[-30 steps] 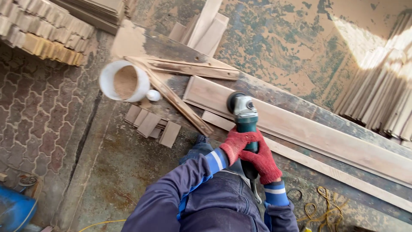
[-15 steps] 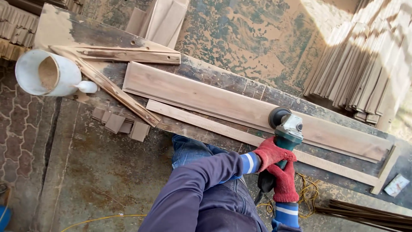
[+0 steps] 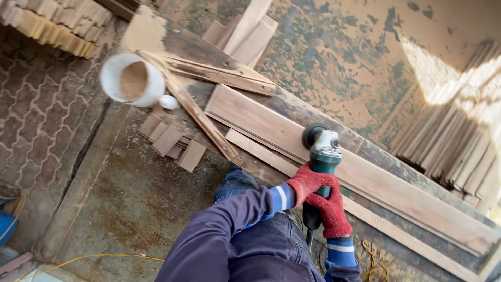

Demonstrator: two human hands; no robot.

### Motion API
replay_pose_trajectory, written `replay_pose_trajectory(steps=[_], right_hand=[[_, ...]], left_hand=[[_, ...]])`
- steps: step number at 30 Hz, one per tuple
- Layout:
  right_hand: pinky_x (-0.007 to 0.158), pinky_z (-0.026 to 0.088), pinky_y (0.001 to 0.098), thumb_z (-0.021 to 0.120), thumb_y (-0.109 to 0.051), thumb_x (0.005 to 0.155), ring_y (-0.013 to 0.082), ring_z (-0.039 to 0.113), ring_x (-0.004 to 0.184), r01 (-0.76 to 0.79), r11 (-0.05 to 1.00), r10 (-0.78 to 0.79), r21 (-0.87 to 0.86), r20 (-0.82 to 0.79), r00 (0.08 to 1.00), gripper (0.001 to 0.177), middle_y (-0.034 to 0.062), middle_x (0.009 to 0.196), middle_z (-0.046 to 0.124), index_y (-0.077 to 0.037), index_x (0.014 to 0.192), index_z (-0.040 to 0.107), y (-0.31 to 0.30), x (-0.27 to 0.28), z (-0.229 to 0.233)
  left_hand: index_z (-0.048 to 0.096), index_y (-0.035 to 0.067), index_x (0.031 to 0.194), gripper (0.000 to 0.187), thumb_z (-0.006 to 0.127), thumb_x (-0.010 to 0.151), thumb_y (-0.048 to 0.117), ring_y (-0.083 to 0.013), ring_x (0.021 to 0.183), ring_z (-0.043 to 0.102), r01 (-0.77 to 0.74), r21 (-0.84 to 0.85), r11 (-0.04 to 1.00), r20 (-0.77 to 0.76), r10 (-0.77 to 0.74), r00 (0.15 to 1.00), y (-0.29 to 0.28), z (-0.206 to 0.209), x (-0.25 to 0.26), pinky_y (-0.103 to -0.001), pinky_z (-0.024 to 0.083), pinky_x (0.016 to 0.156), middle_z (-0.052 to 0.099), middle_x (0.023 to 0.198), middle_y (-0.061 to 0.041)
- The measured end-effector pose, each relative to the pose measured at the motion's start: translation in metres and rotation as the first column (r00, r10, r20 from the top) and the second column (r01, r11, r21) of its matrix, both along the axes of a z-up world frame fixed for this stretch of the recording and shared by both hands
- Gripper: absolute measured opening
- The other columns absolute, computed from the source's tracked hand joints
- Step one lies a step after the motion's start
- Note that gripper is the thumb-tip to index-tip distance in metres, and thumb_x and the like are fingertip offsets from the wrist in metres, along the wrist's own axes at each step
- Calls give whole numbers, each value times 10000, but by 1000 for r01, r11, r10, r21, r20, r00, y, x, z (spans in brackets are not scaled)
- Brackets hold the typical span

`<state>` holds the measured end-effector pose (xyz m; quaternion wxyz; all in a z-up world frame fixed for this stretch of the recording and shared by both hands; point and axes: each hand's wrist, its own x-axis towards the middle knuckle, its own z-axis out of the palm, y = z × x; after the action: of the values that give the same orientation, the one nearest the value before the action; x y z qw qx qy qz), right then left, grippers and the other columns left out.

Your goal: Sanding wooden boards using an angle grinder with a sanding disc.

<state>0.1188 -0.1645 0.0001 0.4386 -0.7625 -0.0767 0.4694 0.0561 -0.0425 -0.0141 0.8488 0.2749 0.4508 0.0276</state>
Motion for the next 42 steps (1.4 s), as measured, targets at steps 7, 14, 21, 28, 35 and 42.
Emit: replay_pose_trajectory(steps=[7,14,21,28,35,42], right_hand=[[850,511,461,942,-252,483,337,648,945,-258,961,264,-97,51,963,798,171,1014,676,-212,1240,695,135,-55,31],[981,514,503,961,-378,509,378,667,1154,-438,889,441,-136,-7,897,1086,184,1219,692,-299,1504,532,161,-55,13],[839,514,458,933,-195,460,307,633,973,-60,996,61,-61,25,998,823,147,1047,681,-173,1249,700,60,-9,37],[814,572,495,681,65,688,395,653,917,310,950,-304,40,-101,947,783,242,1118,620,-9,1431,448,-133,59,-39],[901,491,421,624,18,771,359,611,1084,414,910,-414,2,-25,910,757,223,1284,618,-54,1508,465,-177,58,-46],[823,535,435,709,59,709,347,650,969,273,962,-274,-29,-74,959,739,242,1160,670,-29,1418,518,-127,27,-35]], left_hand=[[741,115,1115,616,992,556,180,-289,743,739,-363,15,932,-191,359,914,68,-74,-52,-489,683,548,724,809,-136],[718,131,1151,601,954,605,215,-361,741,738,-410,18,912,-284,398,872,102,-50,-76,-502,684,559,688,816,-151],[770,123,1064,548,954,550,176,-306,767,738,-223,-1,975,-189,219,957,2,-45,7,-516,673,613,705,797,-144],[668,20,1130,555,799,623,202,-233,898,690,398,8,917,2,-398,917,-77,29,81,-346,596,894,730,1038,-122],[672,7,1184,717,780,577,373,-281,985,668,574,201,794,-40,-579,814,-120,4,97,-382,557,939,714,1129,-143],[631,20,1216,688,807,598,267,-239,919,689,329,95,940,-55,-325,944,-86,9,41,-352,596,854,719,1076,-139]])
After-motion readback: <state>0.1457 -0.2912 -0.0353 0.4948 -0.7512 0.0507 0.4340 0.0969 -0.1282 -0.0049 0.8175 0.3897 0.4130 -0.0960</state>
